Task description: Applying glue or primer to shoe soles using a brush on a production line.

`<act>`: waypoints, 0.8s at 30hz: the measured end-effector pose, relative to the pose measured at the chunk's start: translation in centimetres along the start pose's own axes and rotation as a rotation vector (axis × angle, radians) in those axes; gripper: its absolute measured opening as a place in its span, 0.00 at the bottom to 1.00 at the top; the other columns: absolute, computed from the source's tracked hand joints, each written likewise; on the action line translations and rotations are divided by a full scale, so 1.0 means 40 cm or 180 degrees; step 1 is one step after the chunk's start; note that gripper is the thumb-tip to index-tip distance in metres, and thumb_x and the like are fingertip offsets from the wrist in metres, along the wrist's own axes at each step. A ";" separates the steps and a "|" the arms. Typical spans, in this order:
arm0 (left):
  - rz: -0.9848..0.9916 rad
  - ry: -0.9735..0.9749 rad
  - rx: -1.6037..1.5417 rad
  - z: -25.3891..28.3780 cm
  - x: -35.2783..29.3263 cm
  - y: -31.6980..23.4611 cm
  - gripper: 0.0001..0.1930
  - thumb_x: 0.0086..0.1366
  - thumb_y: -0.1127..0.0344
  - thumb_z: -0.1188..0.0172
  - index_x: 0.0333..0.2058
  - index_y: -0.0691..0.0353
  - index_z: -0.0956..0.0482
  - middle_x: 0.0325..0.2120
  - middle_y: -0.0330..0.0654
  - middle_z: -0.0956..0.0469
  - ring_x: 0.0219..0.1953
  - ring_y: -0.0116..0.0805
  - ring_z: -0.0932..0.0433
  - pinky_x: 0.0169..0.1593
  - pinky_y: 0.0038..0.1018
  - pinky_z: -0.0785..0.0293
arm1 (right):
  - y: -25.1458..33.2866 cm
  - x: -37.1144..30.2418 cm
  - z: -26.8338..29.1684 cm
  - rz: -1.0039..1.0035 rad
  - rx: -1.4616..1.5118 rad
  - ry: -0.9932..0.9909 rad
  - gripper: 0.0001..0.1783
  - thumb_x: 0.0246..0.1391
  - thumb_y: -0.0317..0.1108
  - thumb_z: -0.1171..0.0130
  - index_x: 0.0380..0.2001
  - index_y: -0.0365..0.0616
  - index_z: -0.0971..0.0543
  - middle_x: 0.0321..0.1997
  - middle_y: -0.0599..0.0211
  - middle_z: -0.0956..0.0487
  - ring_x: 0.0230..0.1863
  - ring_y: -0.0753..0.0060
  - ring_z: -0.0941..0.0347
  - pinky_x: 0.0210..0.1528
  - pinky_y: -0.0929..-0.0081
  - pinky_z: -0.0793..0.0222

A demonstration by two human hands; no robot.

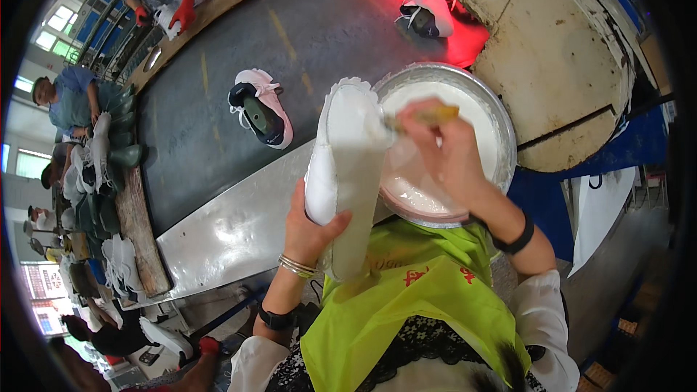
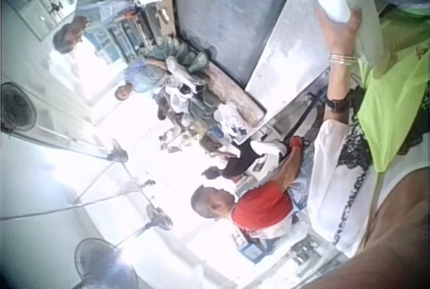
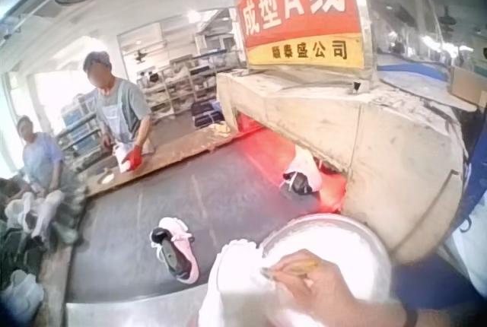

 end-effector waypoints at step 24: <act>-0.0758 -0.0316 0.0930 -0.026 0.020 -0.071 0.51 0.40 0.56 0.26 0.60 0.70 0.45 0.54 0.57 0.37 0.57 0.53 0.36 0.60 0.40 0.37 | 0.011 0.046 -0.016 -0.0723 0.1036 -0.0446 0.14 0.59 0.34 0.43 0.37 0.30 0.23 0.30 0.61 0.20 0.30 0.76 0.23 0.32 0.78 0.26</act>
Point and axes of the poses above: each hand's wrist, its own x-axis towards the middle knuckle, its own z-axis out of the back of the hand, y = z × x, the point moved 7 cm from there along x, towards the middle knuckle
